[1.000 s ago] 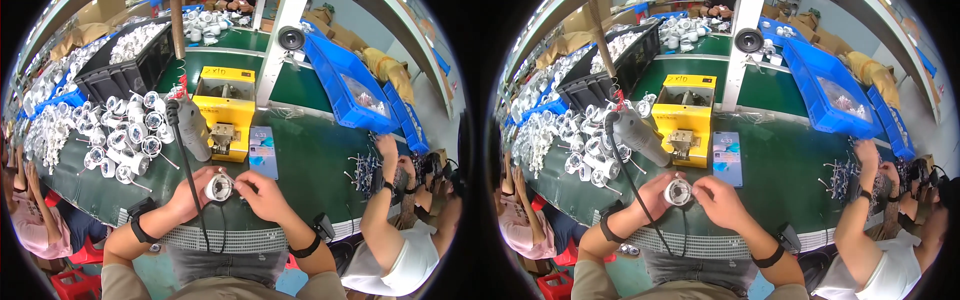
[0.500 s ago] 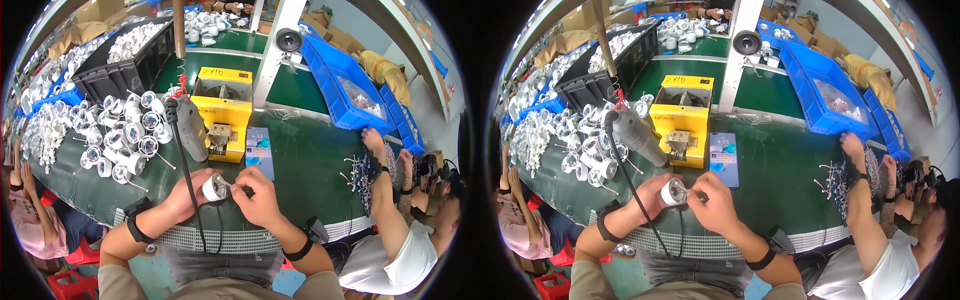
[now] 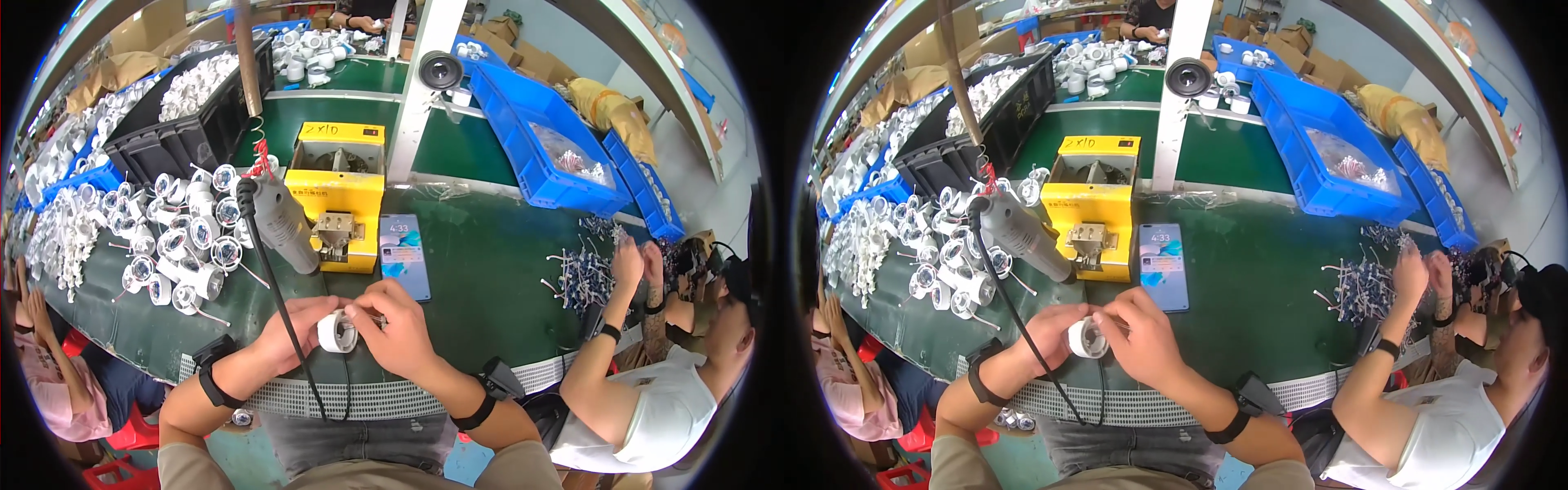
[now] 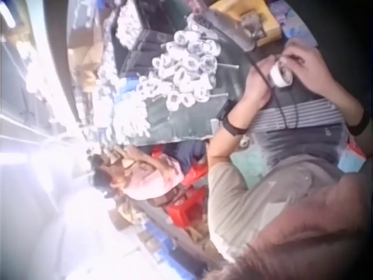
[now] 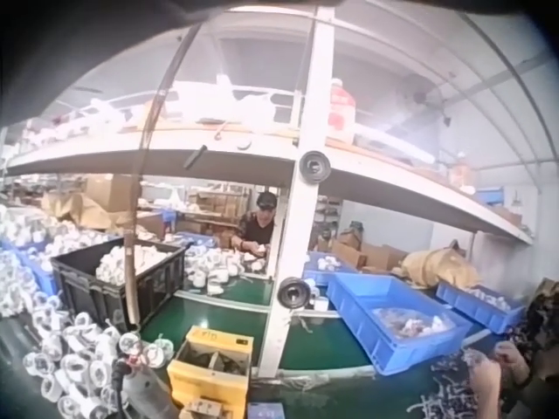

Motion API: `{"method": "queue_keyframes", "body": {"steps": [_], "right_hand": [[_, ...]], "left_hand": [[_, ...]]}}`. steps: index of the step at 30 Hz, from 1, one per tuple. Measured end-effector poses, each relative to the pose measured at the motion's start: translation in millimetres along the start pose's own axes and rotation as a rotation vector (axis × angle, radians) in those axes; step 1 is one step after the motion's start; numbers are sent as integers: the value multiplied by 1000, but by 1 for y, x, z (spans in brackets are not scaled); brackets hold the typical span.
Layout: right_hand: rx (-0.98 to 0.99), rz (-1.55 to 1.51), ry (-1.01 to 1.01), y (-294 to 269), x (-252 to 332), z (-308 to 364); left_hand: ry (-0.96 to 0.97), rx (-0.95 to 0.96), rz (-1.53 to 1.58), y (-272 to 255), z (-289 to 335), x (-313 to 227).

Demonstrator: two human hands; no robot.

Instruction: The person assembles camera components by inserting a wire harness and circuit board into a housing, then securing them with a power screwdriver. Once finished, the unit is placed on the table and the process repeats with new parts.

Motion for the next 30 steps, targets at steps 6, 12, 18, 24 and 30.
{"method": "queue_keyframes", "body": {"steps": [6,12,18,24,30], "right_hand": [[68,56,-149,-19,21,-4],[252,-289,249,-2,-8,4],[242,-617,447,14,-26,9],[328,-733,395,26,-15,11],[194,-628,357,30,-14,18]], "left_hand": [[117,-200,120,-20,3,-8],[329,-155,51,-18,7,-23],[416,54,-47,7,10,-28],[418,42,-60,14,13,-31],[457,120,19,21,18,-32]]}}
Point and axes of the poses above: each hand's wrist, its own z-axis away from the middle knuckle, its own y-axis out of the palm, x = y × z, the point moved 10 cm from there along -z, towards the middle knuckle
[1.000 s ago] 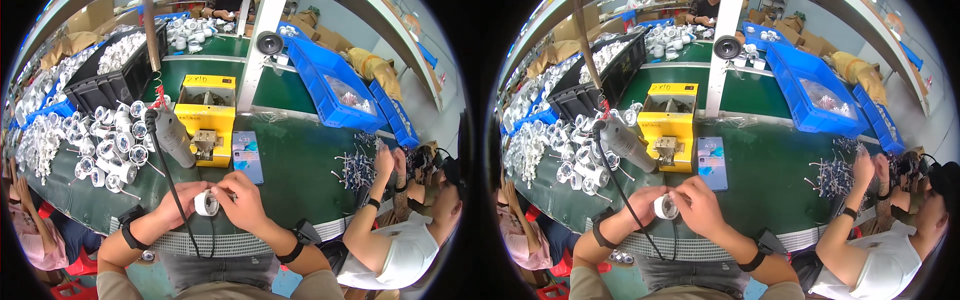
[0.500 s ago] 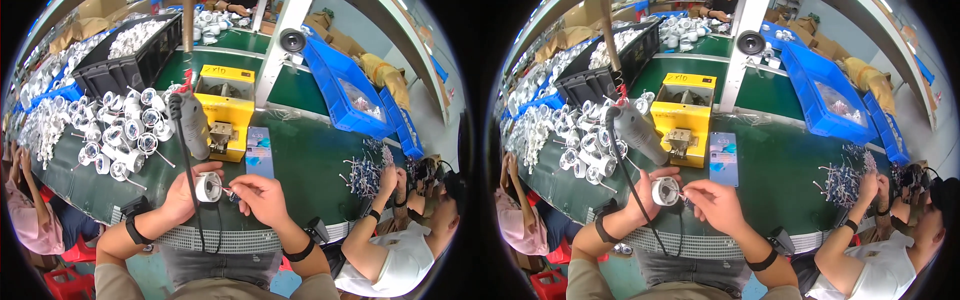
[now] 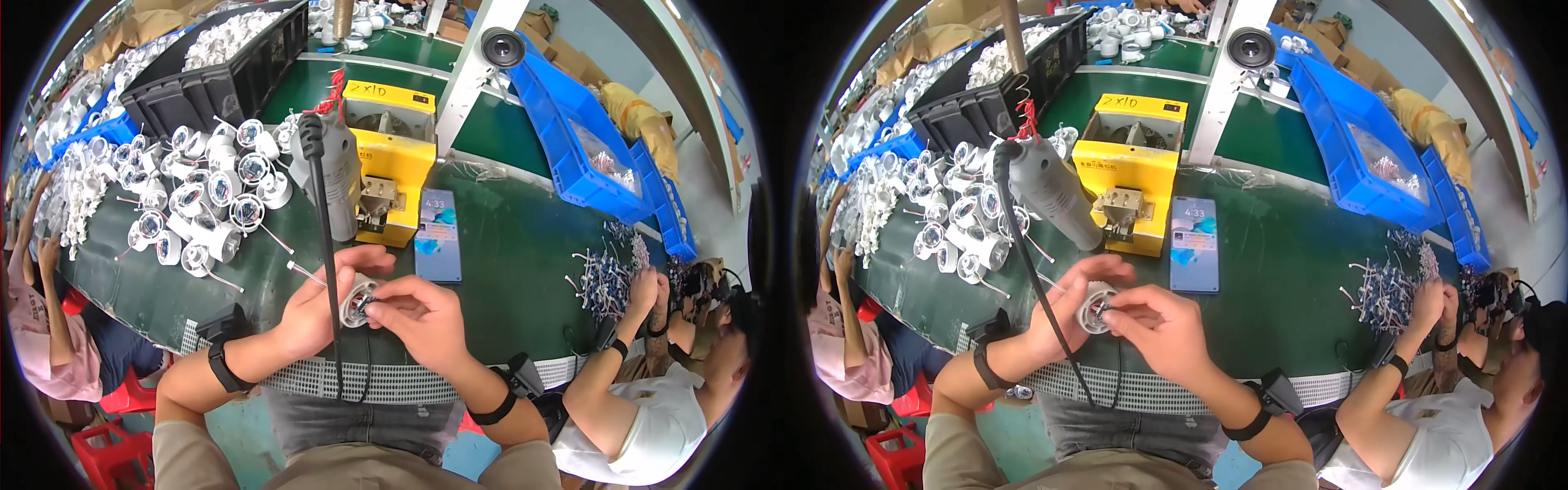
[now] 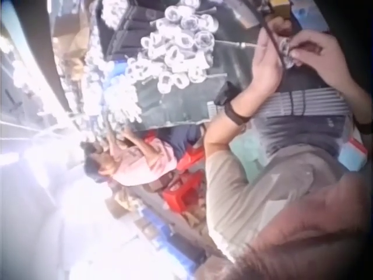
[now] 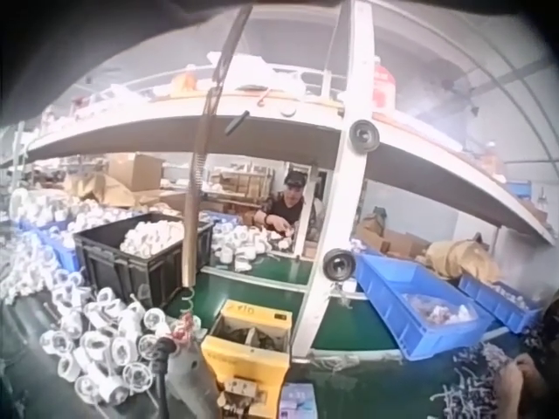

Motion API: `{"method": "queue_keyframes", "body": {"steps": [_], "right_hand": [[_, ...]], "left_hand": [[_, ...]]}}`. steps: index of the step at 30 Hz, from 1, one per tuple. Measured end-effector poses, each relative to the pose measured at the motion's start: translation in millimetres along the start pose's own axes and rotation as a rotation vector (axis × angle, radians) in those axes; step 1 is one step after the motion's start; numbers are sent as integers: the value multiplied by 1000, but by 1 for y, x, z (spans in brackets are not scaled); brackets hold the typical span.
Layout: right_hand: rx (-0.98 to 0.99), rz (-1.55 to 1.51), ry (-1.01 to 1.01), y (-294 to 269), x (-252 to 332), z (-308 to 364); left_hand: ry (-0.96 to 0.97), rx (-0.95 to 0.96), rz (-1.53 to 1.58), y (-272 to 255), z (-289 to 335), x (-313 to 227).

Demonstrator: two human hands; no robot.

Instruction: The person assembles camera components by inserting a wire harness and circuit board into a housing, then securing them with a power screwdriver. Once finished, the unit is placed on the table and the process repeats with new parts.

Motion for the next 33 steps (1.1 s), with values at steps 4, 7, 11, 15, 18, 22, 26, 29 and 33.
{"method": "queue_keyframes", "body": {"steps": [4,7,11,15,18,22,26,29,33], "right_hand": [[-78,115,-20,0,6,4],[-63,502,-376,4,35,10],[-81,672,-519,9,40,14],[-88,299,-321,0,23,5],[6,160,-190,5,10,1],[-114,244,-198,-16,16,-5],[-131,766,-422,-9,55,-11],[-263,836,-661,8,85,-14],[-209,759,-500,47,69,-53]], "left_hand": [[-49,72,-60,6,2,4],[49,96,-12,9,3,-2],[78,143,55,11,3,-4],[114,211,24,19,6,-11],[159,241,-143,26,6,-20],[-114,211,-418,16,-1,-4],[-192,217,-475,7,-4,-3],[-246,110,-397,-9,-6,10],[-175,121,-567,-12,-8,5]]}}
Point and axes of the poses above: each hand's wrist, its own z-axis away from the middle knuckle, its own y-axis out of the palm, x = y × z, the point moved 10 cm from there along -z, towards the middle knuckle
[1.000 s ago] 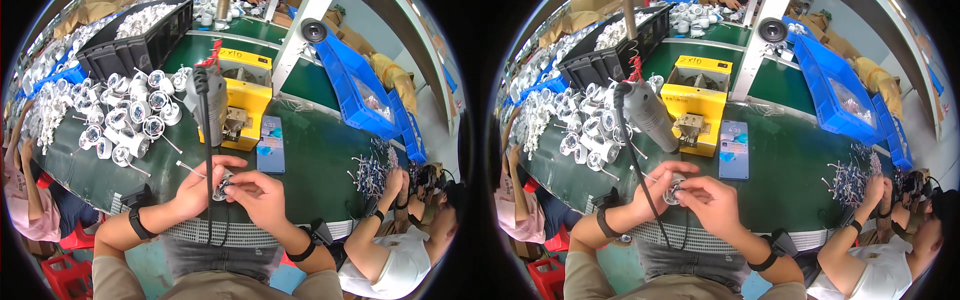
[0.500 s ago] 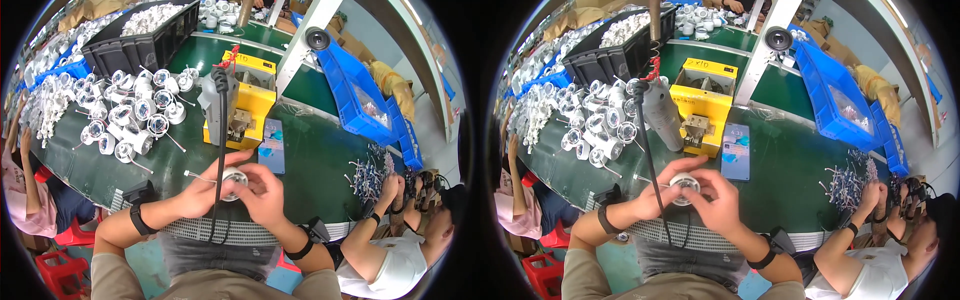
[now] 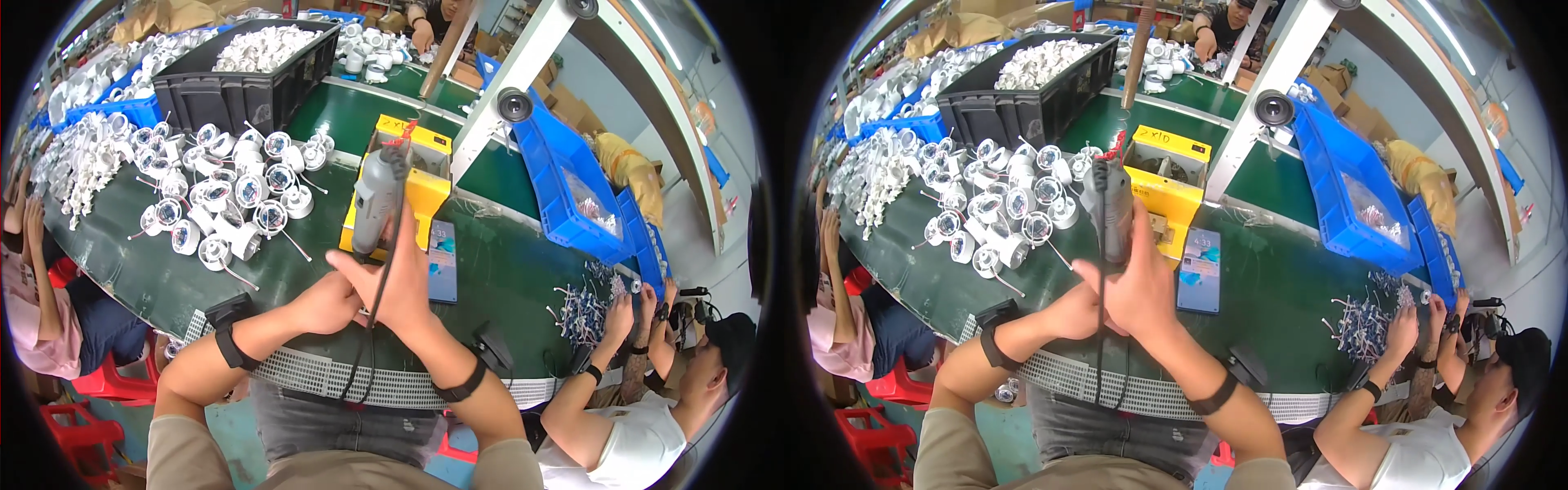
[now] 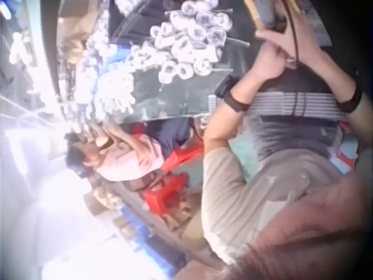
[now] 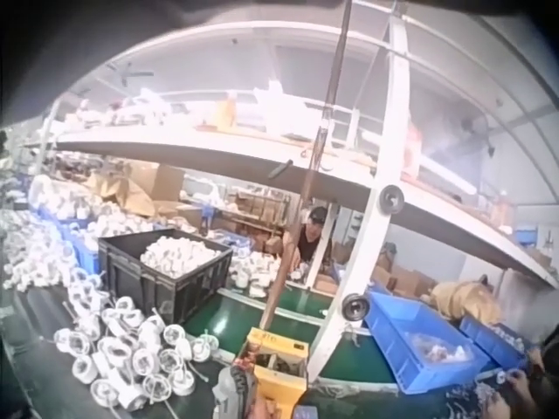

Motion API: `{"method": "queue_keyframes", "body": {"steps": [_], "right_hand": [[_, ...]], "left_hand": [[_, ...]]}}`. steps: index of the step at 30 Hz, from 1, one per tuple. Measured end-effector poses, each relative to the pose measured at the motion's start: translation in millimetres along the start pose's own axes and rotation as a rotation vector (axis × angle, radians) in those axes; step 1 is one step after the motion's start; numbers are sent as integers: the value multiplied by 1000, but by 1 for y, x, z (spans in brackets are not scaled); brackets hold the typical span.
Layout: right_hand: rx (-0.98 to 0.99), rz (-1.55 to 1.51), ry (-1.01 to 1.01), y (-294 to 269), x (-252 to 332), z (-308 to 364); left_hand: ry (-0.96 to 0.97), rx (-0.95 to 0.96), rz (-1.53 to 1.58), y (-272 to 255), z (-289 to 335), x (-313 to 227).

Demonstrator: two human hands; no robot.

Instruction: The person assembles camera components by inserting a wire harness and circuit board into a housing, then securing them with a power screwdriver. Once finished, the unit is placed on the table and the process repeats with new parts.

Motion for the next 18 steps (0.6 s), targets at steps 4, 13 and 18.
{"method": "queue_keyframes", "body": {"steps": [4,13,18], "right_hand": [[-142,-134,-151,-3,-4,-9],[-519,-509,-194,-53,-2,-44],[-502,-506,-85,-43,-11,-49]], "left_hand": [[-167,-42,8,-8,-3,24],[-225,-209,-60,-34,-6,25],[-239,-213,-48,-35,-6,25]]}}
Point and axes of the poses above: each hand's wrist, its own z-axis away from the middle knuckle, its own y-axis out of the palm, x = y × z, the point moved 10 cm from there along -z, towards the middle knuckle
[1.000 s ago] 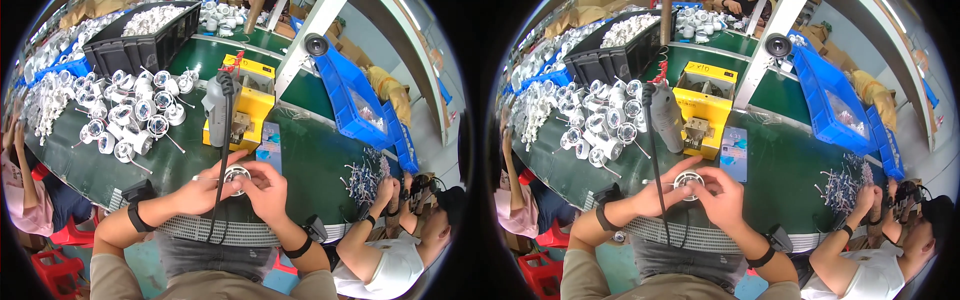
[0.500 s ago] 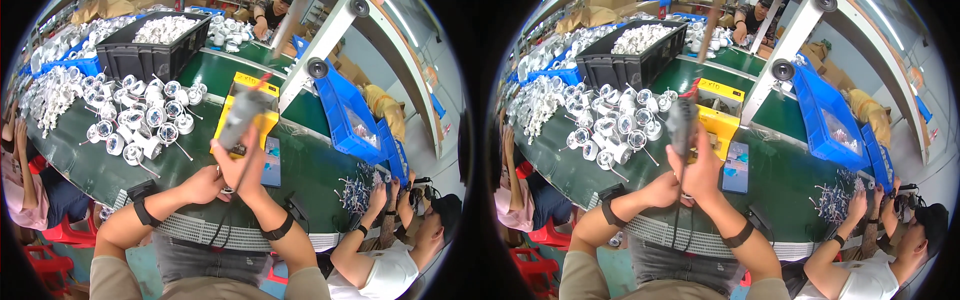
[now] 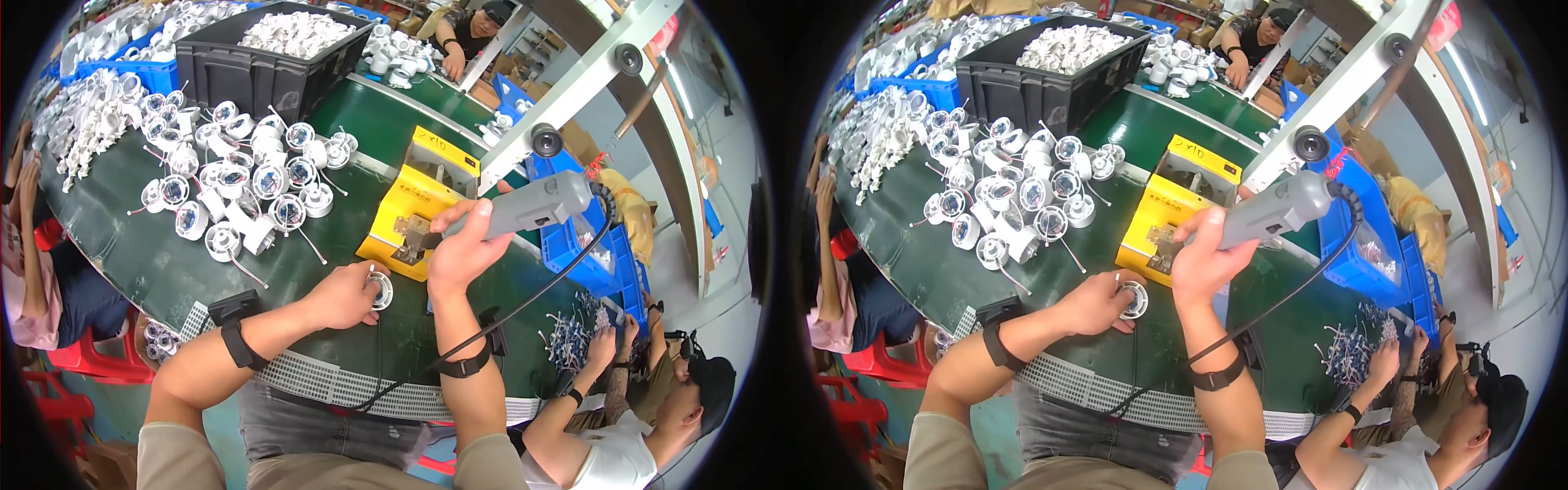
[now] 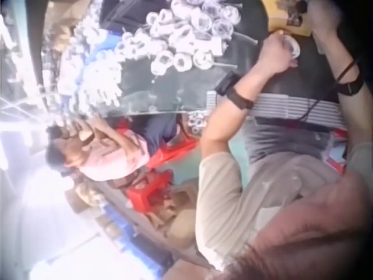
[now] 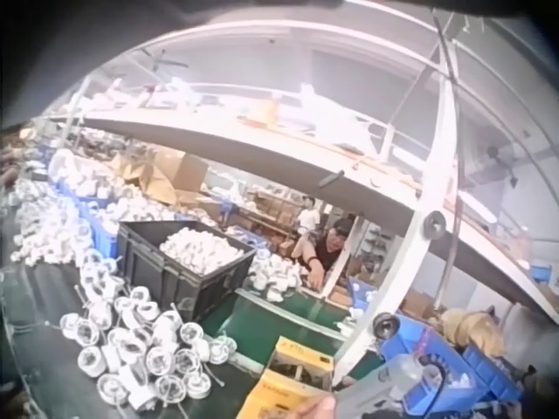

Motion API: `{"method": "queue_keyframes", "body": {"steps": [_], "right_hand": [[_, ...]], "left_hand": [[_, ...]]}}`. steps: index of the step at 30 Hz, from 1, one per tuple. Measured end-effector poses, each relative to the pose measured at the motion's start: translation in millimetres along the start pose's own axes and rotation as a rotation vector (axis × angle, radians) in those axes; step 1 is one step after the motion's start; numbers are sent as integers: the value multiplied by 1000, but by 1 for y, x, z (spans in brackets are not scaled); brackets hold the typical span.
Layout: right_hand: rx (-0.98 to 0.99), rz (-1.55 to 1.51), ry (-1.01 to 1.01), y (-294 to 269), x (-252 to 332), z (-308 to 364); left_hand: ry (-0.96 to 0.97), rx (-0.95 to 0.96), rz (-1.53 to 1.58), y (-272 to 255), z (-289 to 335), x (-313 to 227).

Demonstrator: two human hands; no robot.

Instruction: The person assembles camera components by inserting a wire harness and circuit board into a housing, then securing them with a power screwdriver. Once finished, the unit is placed on the table and the process repeats with new parts.

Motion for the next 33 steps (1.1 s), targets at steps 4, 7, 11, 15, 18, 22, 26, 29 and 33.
{"method": "queue_keyframes", "body": {"steps": [4,7,11,15,18,22,26,29,33], "right_hand": [[26,5,-33,-1,-3,1],[27,-10,-22,1,-6,3],[33,8,0,1,-8,2],[67,34,42,4,-12,3],[102,1,80,2,-9,11],[146,-209,198,4,-6,36],[213,-192,196,2,-5,57],[235,-244,224,5,-10,64],[240,-243,228,9,-11,66]], "left_hand": [[22,2,-19,2,-1,0],[35,1,-38,1,2,-3],[45,17,-80,1,3,-7],[37,19,-82,1,2,-5],[-3,40,-34,0,0,1],[-31,33,11,-5,-3,5],[-5,26,55,-3,-4,5],[-25,33,49,-4,-2,1],[-11,56,49,-2,-3,2]]}}
Point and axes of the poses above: each hand's wrist, its own z-axis away from the middle knuckle, its own y-axis out of the palm, x = y × z, the point moved 10 cm from there along -z, towards the middle knuckle
